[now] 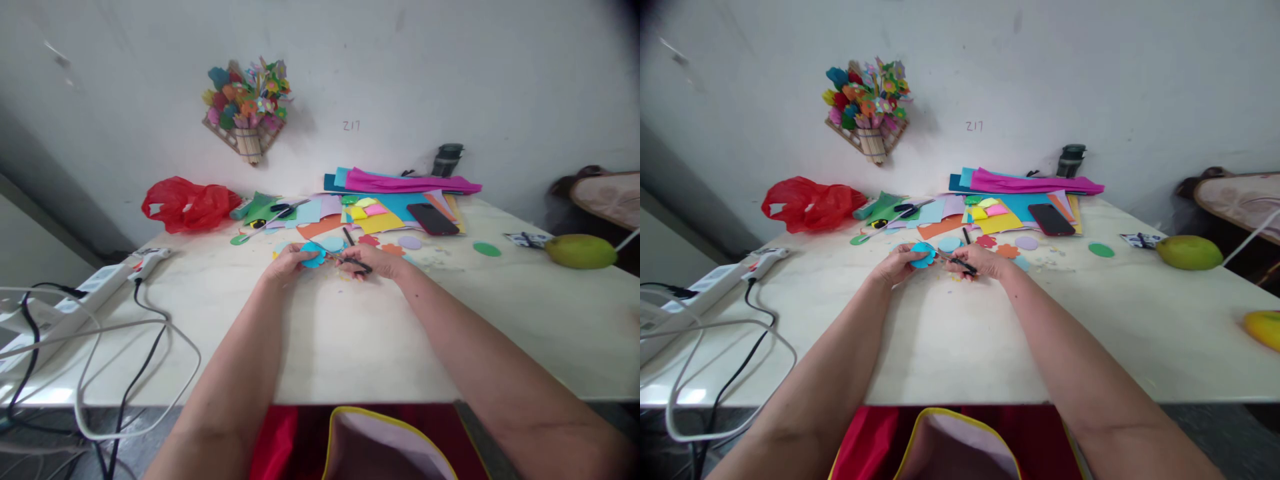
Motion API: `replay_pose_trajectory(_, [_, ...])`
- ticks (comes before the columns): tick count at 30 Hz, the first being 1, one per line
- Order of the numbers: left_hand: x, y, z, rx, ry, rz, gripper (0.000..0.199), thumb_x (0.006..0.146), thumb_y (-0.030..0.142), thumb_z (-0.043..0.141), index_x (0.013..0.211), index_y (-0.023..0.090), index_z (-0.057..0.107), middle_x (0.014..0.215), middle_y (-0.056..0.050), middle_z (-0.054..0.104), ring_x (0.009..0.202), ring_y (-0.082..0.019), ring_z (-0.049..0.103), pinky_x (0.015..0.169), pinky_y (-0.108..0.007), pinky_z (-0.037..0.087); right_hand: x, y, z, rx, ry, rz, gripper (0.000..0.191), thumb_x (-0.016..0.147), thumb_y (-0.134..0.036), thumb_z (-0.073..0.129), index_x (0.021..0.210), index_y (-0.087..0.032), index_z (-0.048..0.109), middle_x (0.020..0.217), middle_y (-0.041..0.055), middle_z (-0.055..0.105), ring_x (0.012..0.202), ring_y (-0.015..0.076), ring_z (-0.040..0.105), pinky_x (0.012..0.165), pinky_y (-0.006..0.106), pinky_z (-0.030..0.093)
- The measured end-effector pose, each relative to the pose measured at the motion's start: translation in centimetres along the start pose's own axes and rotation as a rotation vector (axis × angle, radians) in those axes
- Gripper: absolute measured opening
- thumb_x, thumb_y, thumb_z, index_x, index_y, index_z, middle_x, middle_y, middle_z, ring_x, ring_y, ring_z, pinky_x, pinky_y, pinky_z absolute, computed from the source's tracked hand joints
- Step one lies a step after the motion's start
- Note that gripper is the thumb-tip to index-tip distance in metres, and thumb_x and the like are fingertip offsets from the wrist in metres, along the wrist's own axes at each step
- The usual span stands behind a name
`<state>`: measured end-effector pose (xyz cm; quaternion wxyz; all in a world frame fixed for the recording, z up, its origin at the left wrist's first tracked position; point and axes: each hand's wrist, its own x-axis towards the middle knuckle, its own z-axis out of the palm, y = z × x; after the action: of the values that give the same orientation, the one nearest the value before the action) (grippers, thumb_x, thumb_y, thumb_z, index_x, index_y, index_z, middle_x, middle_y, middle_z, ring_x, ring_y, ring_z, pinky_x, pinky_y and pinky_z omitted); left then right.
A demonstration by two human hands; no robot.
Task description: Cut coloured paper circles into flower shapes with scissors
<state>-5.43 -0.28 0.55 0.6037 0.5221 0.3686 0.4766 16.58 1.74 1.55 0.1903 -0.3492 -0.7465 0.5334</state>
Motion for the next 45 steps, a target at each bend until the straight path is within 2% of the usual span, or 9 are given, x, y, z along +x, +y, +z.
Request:
replay_pose_trajectory(13, [-0.1, 0.1, 0.2, -0.033, 0.041, -0.001, 0.025, 0.053, 0.024, 0.077, 0.070, 0.008, 0.070, 0.068, -0.009, 0.069, 0.063, -0.016, 0.063, 0.066, -0.026, 0.047, 0.8, 1.1, -0.1, 0.033, -0.007, 0.004, 0.032, 0.069, -0.039, 0.067, 0.086, -0.013, 0.061, 0.053, -0.0027, 0.055, 0.039, 0.0056, 0.047, 0.037, 0.017, 0.037])
replay_pose_trajectory(24, [0.0, -0.1, 0.1, -0.057, 0.060, 0.003, 0.024, 0.052, 0.024, 0.078, 0.069, 0.009, 0.069, 0.068, -0.008, 0.068, 0.061, -0.015, 0.062, 0.067, -0.027, 0.048, 0.5, 0.7, 0.0, 0.048, -0.010, -0.014, 0.035, 0.069, -0.041, 0.067, 0.087, -0.012, 0.061, 0.052, -0.0038, 0.052, 0.039, 0.0045, 0.044, 0.036, 0.016, 0.035])
replay_pose_trajectory(45, [0.0, 0.0, 0.1, -0.040, -0.006, 0.015, 0.020, 0.054, 0.023, 0.076, 0.067, 0.010, 0.071, 0.068, -0.009, 0.069, 0.060, -0.015, 0.062, 0.065, -0.025, 0.046, 0.6, 0.7, 0.2, 0.039, 0.006, -0.007, 0.029, 0.070, -0.036, 0.067, 0.085, -0.013, 0.061, 0.053, -0.0038, 0.053, 0.038, 0.0043, 0.045, 0.035, 0.015, 0.036])
